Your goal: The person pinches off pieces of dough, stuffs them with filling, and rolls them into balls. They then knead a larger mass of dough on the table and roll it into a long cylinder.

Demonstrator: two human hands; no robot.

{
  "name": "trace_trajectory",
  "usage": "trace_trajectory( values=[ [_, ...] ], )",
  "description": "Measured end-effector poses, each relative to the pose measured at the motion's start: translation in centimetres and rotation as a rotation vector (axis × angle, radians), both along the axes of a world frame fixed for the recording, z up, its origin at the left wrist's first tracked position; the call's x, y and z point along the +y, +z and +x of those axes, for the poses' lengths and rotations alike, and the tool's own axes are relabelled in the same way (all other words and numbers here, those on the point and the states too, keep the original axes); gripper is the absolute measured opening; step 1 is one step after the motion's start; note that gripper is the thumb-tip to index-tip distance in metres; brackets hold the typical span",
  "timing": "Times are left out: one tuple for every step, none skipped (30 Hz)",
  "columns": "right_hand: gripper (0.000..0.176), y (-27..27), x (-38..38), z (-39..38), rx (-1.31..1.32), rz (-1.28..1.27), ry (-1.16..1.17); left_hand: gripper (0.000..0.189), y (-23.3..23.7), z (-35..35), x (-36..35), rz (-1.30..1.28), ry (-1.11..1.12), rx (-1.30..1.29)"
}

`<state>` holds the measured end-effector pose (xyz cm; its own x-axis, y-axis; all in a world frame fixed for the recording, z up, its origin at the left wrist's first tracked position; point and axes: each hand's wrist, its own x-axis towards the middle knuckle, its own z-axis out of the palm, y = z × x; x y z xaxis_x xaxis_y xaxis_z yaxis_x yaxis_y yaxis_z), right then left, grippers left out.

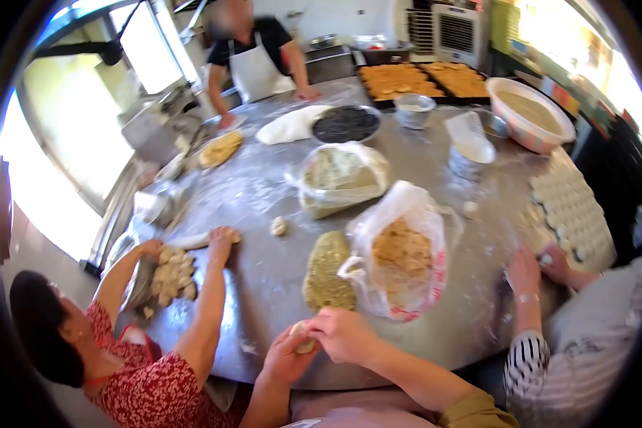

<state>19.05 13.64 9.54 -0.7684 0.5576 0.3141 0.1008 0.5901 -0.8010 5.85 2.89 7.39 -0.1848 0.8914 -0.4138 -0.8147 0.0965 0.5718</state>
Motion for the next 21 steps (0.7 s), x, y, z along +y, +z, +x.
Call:
trace_trajectory(
  values=[
    [0.006,0.3,0.0,-0.1,0.004,-0.017,-0.015,0.025,0.0,-0.2,0.0,-0.006,-0.021,0.002],
    [0.005,0.6,0.2,-0.2,0.006,-0.03,-0.039,0.025,-0.1,-0.5,0.0,-0.009,-0.051,0.002],
    [0.006,1.0,0.5,-0.3,0.027,-0.048,-0.082,0.026,-0.2,-0.9,-0.2,-0.002,-0.047,-0.022],
    [0.007,1.6,1.1,-0.4,0.049,-0.063,-0.129,0.025,-0.4,-1.1,-0.3,-0.015,-0.019,-0.015],
    [0.008,2.0,1.8,-0.6,0.07,-0.076,-0.178,0.025,-0.7,-1.3,-0.4,-0.027,0.008,-0.008],
    [0.008,1.9,2.8,-0.9,0.109,-0.007,-0.268,0.025,-0.8,-1.4,-0.2,-0.037,0.031,-0.003],
    [0.009,1.6,3.6,-1.5,0.149,0.055,-0.36,0.024,-0.7,-1.6,-0.2,-0.034,0.06,-0.021],
    [0.009,1.4,4.2,-2.0,0.189,0.115,-0.452,0.024,-0.6,-1.8,-0.3,-0.032,0.089,-0.04],
    [0.018,1.3,4.5,-2.6,0.174,0.17,-0.484,0.024,-0.6,-1.9,-0.4,-0.031,0.119,-0.06],
    [0.022,0.6,4.7,-3.2,0.1,0.284,-0.5,0.023,-0.8,-1.9,-0.5,-0.022,0.117,-0.027],
    [0.025,-0.5,5.1,-4.0,0.028,0.4,-0.513,0.022,-1.1,-2.0,-0.4,-0.013,0.117,0.006],
    [0.029,-1.5,5.2,-4.6,-0.044,0.516,-0.521,0.021,-1.3,-1.9,-0.4,-0.005,0.12,0.038],
    [0.037,-2.2,4.6,-4.7,-0.26,0.467,-0.39,0.021,-1.3,-1.7,-0.3,-0.033,0.117,0.083],
    [0.038,-3.2,4.2,-4.9,-0.258,0.507,-0.4,0.021,-1.1,-1.5,0.0,-0.06,0.116,0.127],
    [0.038,-4.2,3.9,-5.2,-0.252,0.549,-0.408,0.022,-0.9,-1.4,0.4,-0.085,0.117,0.172],
    [0.038,-4.8,3.8,-5.4,-0.246,0.591,-0.414,0.022,-1.0,-1.3,0.8,-0.096,0.12,0.155],
    [0.039,-3.6,4.0,-5.0,-0.298,0.547,-0.355,0.022,-1.1,-1.3,1.0,-0.111,0.125,0.137],
    [0.035,-2.3,4.3,-4.6,-0.28,0.539,-0.327,0.022,-1.3,-1.3,1.1,-0.125,0.133,0.118],
    [0.032,-1.4,5.0,-4.0,-0.207,0.488,-0.271,0.022,-1.2,-1.5,1.0,-0.119,0.104,0.078],
    [0.028,-0.8,5.8,-3.3,-0.136,0.435,-0.216,0.022,-1.2,-1.6,1.0,-0.117,0.094,0.064],
    [0.024,0.4,6.2,-2.6,-0.07,0.373,-0.313,0.022,-1.1,-1.7,1.1,-0.113,0.08,0.051]
  ],
)
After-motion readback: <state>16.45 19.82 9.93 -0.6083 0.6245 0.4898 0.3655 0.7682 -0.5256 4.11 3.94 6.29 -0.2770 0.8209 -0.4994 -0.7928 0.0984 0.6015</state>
